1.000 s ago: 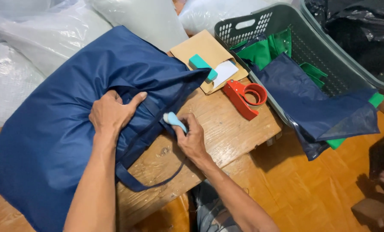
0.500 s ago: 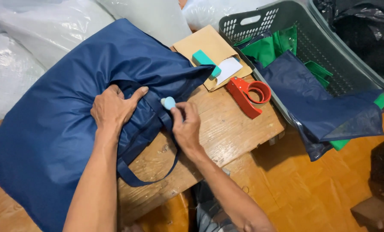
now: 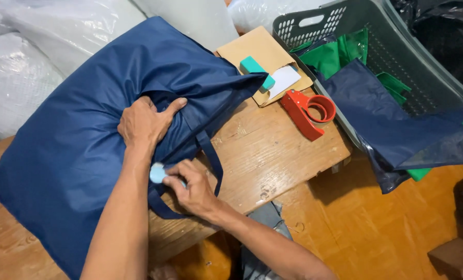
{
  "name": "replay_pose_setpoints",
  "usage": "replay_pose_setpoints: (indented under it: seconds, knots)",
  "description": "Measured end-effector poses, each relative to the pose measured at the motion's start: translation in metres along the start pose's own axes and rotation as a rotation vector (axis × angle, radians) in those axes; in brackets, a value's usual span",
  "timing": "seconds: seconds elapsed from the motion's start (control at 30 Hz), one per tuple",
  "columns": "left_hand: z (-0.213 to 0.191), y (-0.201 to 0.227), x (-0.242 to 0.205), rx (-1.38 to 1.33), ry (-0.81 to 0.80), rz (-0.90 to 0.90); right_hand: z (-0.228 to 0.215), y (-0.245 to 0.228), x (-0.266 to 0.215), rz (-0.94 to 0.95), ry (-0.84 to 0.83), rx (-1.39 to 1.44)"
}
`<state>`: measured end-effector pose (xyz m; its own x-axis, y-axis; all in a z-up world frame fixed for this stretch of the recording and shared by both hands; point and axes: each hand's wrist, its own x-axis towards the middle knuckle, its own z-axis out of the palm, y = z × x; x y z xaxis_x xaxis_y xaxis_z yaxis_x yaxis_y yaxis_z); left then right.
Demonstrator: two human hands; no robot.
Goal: Cleaning the edges and handles of a blue fabric bag using a small cleaning block.
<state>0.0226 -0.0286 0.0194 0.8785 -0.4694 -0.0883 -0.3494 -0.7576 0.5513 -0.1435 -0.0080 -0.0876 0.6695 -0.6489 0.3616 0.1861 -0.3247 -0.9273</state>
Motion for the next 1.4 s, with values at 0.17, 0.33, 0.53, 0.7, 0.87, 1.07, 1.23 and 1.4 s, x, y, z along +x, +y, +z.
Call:
replay_pose_setpoints:
  seconds: [0.17,0.33,0.53,0.7,0.87,1.07,1.23,1.4]
  knots:
    - [0.004,-0.005,0.000,-0.030,0.003,0.009,-0.021,0.006,0.024,-0.017,0.233,-0.114]
    - [0.006,-0.005,0.002,-0.017,0.024,0.038,0.005,0.008,-0.007,0.066,0.042,-0.027]
    - [0.007,-0.004,-0.002,-0.043,0.017,0.034,-0.026,0.006,0.022,-0.070,0.244,-0.224]
    - [0.010,-0.009,0.004,-0.031,0.040,0.009,-0.005,-0.003,-0.022,0.083,-0.263,0.197]
    - [0.013,-0.010,-0.002,-0.017,0.019,0.014,-0.017,-0.007,0.004,0.176,0.056,0.020]
    - [0.012,-0.005,-0.016,0.063,0.089,0.072,-0.061,-0.067,-0.023,0.373,-0.719,0.327]
    - [-0.005,-0.005,-0.065,-0.041,0.076,0.150,-0.109,-0.063,-0.060,0.497,-0.678,0.482]
    - [-0.018,-0.012,-0.151,0.238,0.347,1.160,-0.160,-0.025,-0.096,0.592,-0.233,1.177]
